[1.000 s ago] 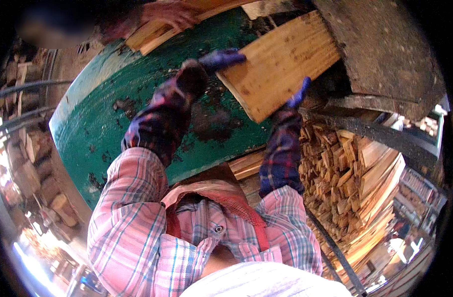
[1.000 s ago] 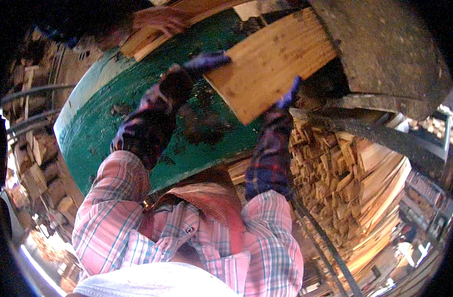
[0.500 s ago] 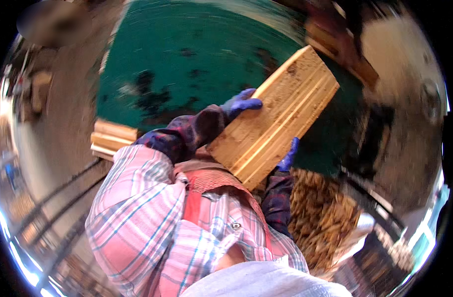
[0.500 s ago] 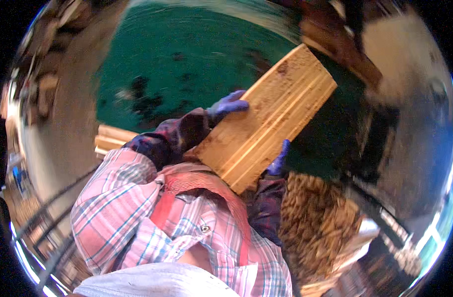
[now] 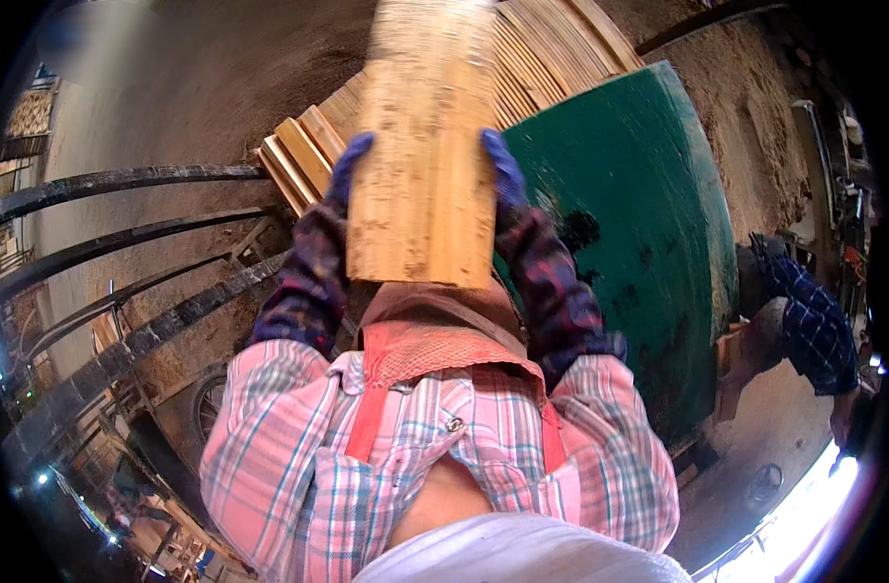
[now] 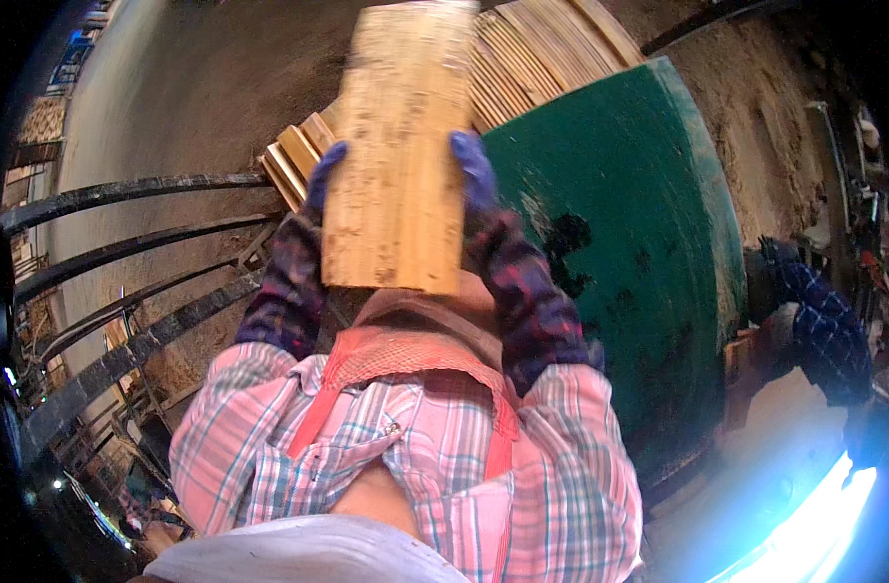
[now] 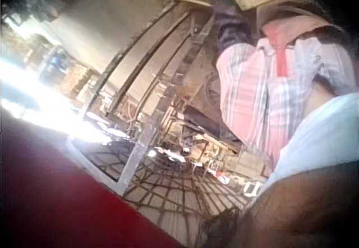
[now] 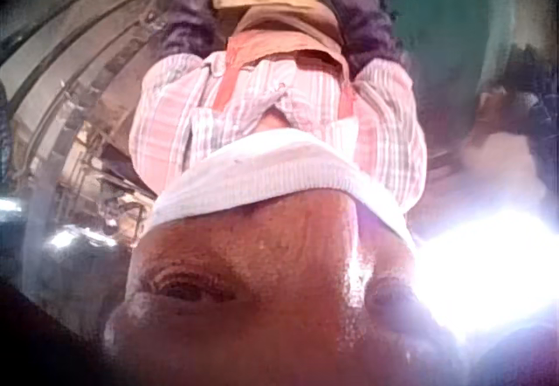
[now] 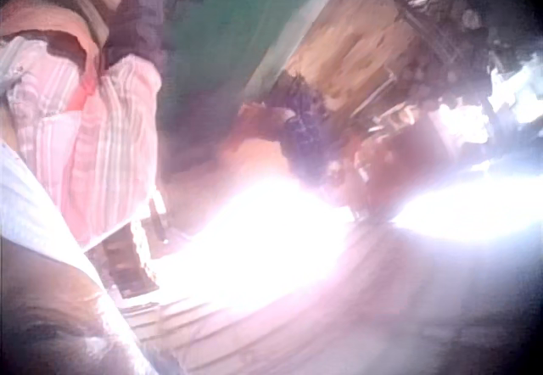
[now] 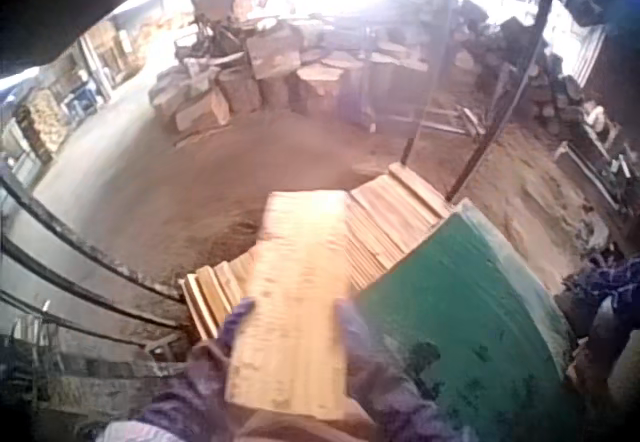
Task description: The person repeatedly picks up wooden planks from a pile and places them onto a green conveyor belt. The person wears blue gloves and a plaid shirt while performing this repetitive stacking task in a workshop environment.
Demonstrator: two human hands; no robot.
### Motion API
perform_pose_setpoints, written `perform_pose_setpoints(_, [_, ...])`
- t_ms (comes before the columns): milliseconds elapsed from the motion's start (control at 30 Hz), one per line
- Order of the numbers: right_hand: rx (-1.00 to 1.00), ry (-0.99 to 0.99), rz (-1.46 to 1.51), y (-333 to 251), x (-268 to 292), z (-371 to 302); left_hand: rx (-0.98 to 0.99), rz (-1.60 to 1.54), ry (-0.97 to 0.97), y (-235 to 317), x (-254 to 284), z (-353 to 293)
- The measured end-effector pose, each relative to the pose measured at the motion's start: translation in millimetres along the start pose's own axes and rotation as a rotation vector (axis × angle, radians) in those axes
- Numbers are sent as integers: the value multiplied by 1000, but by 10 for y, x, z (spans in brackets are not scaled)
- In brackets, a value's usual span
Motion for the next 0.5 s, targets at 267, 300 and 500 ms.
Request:
perform_pose_setpoints(267, [-120, -218, -486, 816, -709, 1095, -488, 38, 170, 910, 713, -484])
perform_pose_setpoints(300, [-150, -207, -499, 852, -678, 1200, -569, 32, 84, 976, 749, -455])
perform_pose_setpoints(500, [40, -257, -1088, 199, -84, 1914, -394, 515, 465, 883, 1565, 762])
Point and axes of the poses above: each hand's wrist, its own z-axis towards the middle knuckle, its own x-axis out of the back of the hand, y = z × x, the point moved 7 cm from there along z, towards the middle knuckle, and after that the axes turned 5 degrees about -y, right-handed, at the moved point
